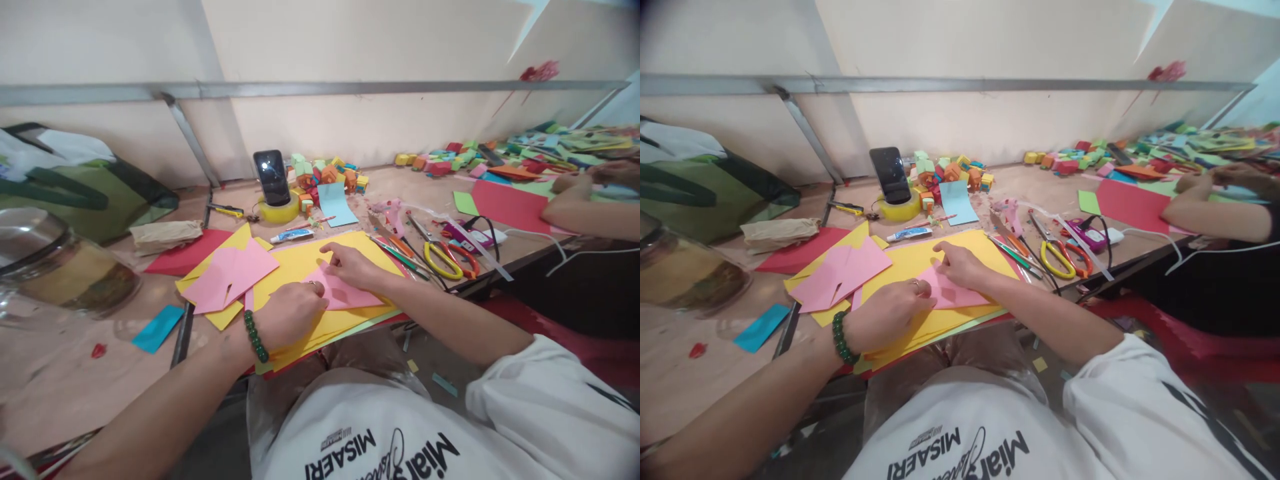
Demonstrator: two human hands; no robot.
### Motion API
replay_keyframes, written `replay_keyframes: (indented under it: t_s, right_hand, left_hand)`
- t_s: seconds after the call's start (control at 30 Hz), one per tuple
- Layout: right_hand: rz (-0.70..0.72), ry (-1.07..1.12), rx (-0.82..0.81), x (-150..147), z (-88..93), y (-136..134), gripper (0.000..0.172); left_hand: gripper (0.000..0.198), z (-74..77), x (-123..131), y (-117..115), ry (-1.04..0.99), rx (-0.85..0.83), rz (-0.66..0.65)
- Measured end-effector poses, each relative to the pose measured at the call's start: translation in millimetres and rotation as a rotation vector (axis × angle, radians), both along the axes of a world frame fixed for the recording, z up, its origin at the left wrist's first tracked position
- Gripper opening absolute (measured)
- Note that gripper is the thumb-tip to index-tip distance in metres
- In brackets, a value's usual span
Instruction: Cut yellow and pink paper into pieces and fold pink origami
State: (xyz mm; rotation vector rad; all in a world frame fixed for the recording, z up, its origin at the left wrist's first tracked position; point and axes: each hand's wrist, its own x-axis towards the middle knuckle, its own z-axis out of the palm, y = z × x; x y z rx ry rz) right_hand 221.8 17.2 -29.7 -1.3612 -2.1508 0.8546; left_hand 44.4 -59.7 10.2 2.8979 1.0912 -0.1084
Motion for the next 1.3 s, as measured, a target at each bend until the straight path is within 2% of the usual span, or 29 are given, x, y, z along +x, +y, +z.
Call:
replay_keyframes:
  t_s: [0.13,0.27,0.37,0.43,0.5,0.57,0.63,0.8,0.97,1.3]
  right_hand:
    - [-0.009,-0.018,0.006,-1,-1.9,-1,0.031]
    - [-0.001,-0.069,0.005,-2,-0.6,-1,0.034]
    - [0.053,-0.212,0.161,1,7.2,-4,0.032]
    - [0.185,-0.327,0.354,4,16.2,-11,0.026]
    - [0.422,-0.426,0.474,6,25.7,-22,0.02]
    - [0.648,-0.509,0.487,5,32.7,-35,0.015]
    - [0.75,-0.579,0.477,3,35.8,-46,0.013]
    - [0.78,-0.715,0.565,-3,33.3,-60,0.014]
    - [0.859,-0.717,0.736,0,23.9,-65,0.017]
    - [0.763,-0.636,0.796,44,5.3,-76,0.012]
  left_hand:
    - [0.019,4.8,-1,-13,0.03,0.011,-0.006]
    - [0.02,-0.7,-5,-23,0.01,0.013,0.029]
    - [0.021,-5.9,-7,-25,0.008,0.035,0.065]
    - [0.023,-7.7,-7,-25,-0.006,0.034,0.066]
    - [0.024,-8.0,-7,-25,-0.02,0.018,0.058]
    - [0.024,-7.4,-7,-24,-0.023,0.011,0.056]
    - [0.023,-6.3,-6,-24,-0.019,0.018,0.058]
    - [0.021,-2.6,-2,-24,0.001,0.057,0.057]
    - [0.019,-0.5,0,-26,0.035,0.061,0.06]
    - [0.019,-1.3,-3,-28,0.045,0.028,0.07]
